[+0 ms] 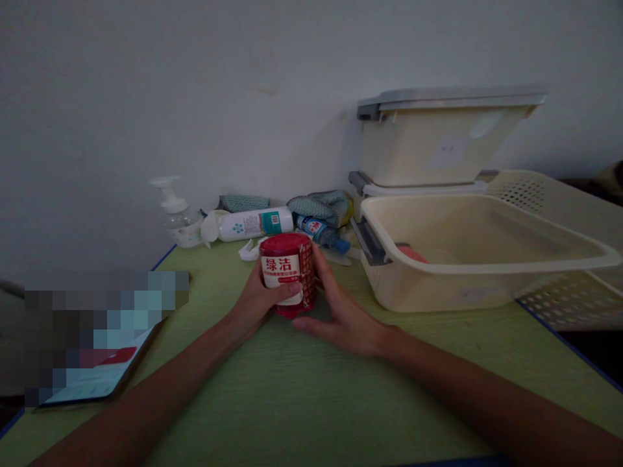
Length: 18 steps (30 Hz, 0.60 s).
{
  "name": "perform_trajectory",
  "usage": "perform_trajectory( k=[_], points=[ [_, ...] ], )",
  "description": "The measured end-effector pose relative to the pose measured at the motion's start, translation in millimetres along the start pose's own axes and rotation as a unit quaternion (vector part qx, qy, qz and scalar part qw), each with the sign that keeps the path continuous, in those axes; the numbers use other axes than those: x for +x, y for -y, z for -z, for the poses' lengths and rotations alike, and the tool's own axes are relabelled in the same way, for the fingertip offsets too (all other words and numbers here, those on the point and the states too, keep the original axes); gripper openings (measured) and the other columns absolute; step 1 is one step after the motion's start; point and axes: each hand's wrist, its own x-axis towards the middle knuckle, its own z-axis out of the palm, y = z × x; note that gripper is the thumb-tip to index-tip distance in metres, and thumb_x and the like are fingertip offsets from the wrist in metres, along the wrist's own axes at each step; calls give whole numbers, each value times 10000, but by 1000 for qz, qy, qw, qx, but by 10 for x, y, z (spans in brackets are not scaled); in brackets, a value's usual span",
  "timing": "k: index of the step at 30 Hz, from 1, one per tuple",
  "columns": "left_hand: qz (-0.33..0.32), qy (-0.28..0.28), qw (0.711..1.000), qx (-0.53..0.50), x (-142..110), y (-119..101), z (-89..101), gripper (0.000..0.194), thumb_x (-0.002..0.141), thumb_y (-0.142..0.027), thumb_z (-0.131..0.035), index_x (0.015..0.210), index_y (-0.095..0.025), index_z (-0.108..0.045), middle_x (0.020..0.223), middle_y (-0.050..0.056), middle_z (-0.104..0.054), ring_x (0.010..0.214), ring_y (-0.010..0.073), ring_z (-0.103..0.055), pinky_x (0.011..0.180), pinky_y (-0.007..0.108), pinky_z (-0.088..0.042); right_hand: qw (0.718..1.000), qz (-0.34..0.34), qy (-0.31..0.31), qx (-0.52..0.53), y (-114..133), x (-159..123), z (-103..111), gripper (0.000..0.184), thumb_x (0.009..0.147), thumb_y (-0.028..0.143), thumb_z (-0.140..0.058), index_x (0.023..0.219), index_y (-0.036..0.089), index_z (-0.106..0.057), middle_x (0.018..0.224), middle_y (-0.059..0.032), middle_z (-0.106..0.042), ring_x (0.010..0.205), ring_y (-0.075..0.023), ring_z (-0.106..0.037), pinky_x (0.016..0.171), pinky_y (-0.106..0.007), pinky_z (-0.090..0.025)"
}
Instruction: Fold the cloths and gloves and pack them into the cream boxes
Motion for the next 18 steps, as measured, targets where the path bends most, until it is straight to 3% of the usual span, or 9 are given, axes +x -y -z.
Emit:
perform_trajectory(
  k=[3, 6, 9, 12, 14, 18],
  points=[
    [-2, 9, 1000, 2, -8, 14, 6, 720, 436, -301, -861, 1056, -182, -513, 875, 21, -681, 764, 189, -644, 713, 322, -536, 1000, -1, -12, 9, -10, 6, -9, 985, 812, 270, -605, 1433, 223, 158, 1525, -122, -94, 1393, -203, -117, 1111, -436, -203],
    [11, 45, 999, -25, -28, 16, -9, 724, 505, -396, -815, 1114, -217, -466, 997, 38, -656, 910, 239, -630, 827, 396, -510, 999, -19, -31, -8, -20, 6, -26, 1029, 775, 262, -644, 1433, 218, 146, 1521, -150, -77, 1390, -232, -131, 1099, -473, -219],
    [-9, 90, 996, -18, -52, 43, -25, 696, 575, -384, -770, 1160, -239, -422, 1170, 55, -587, 1075, 259, -564, 943, 426, -447, 997, -39, -63, -32, -20, 8, -31, 1080, 719, 258, -693, 1434, 197, 113, 1509, -182, -100, 1385, -260, -147, 1090, -490, -234],
    [-75, 124, 988, 45, -66, 101, -18, 692, 612, -328, -752, 1191, -241, -383, 1238, 72, -533, 1138, 259, -519, 971, 426, -422, 993, -37, -102, -44, -29, 15, -24, 1031, 681, 243, -710, 1425, 188, 2, 1457, -191, -239, 1340, -273, -275, 1068, -482, -289],
    [-153, 117, 974, 116, -69, 134, -2, 741, 594, -308, -771, 1204, -231, -358, 1253, 87, -505, 1171, 263, -487, 1001, 433, -388, 992, -28, -115, -44, -45, 22, -20, 961, 645, 208, -717, 1391, 178, -111, 1388, -186, -345, 1276, -273, -379, 1046, -469, -331],
    [-298, 66, 912, 272, -77, 138, 24, 867, 526, -337, -820, 1232, -212, -333, 1258, 106, -468, 1214, 282, -432, 1051, 457, -305, 991, 12, -131, -25, -61, 26, -19, 901, 585, 162, -728, 1318, 194, -205, 1303, -154, -433, 1213, -262, -448, 1024, -443, -370]
  ],
)
